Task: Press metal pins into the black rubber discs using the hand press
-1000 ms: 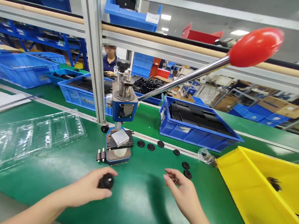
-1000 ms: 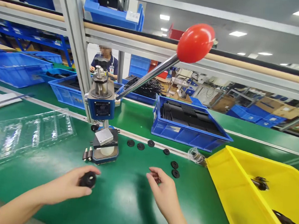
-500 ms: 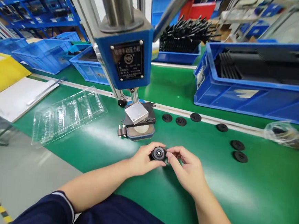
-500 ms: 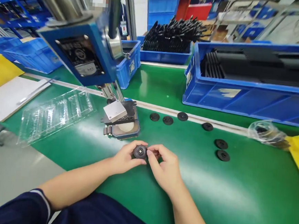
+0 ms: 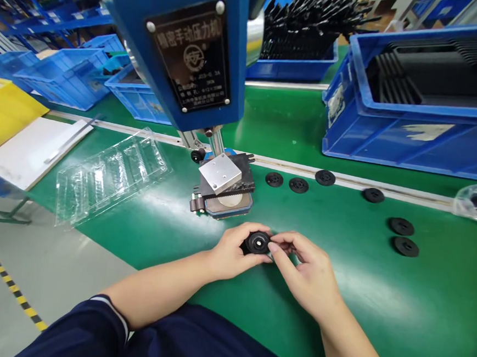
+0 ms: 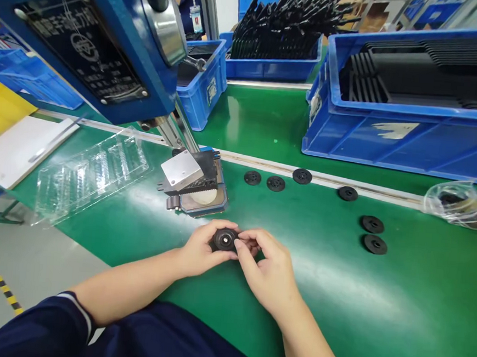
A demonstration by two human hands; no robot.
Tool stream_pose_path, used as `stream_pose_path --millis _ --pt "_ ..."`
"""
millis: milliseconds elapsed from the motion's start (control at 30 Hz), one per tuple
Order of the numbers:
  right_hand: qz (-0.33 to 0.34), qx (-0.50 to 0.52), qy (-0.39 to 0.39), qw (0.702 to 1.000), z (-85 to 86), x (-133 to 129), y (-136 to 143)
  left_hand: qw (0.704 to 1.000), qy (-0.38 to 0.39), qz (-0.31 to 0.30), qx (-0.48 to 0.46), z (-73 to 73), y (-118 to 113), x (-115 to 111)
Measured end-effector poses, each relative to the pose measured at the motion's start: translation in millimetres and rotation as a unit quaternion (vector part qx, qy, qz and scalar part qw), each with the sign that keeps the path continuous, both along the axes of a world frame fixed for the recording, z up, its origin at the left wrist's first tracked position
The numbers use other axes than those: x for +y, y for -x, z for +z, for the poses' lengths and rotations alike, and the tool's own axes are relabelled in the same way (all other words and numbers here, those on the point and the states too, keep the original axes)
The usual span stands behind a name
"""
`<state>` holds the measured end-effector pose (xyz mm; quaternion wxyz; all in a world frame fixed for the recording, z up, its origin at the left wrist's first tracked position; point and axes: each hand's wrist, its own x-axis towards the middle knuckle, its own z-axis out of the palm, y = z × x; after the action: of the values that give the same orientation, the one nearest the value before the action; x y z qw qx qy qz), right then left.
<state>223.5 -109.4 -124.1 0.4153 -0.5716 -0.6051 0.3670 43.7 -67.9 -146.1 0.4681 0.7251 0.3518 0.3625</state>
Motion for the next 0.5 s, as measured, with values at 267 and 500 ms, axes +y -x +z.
stream_pose_path --millis 267,500 --pt "0.018 0.083 0.042 0.995 1.3 -6.0 6.2 0.998 -0.055 0.011 -0.023 2.7 2.8 -2.7" --pt "0.02 0.086 0.038 0.995 1.4 -6.2 5.7 0.996 -0.084 0.007 -0.026 1.8 2.3 -1.7"
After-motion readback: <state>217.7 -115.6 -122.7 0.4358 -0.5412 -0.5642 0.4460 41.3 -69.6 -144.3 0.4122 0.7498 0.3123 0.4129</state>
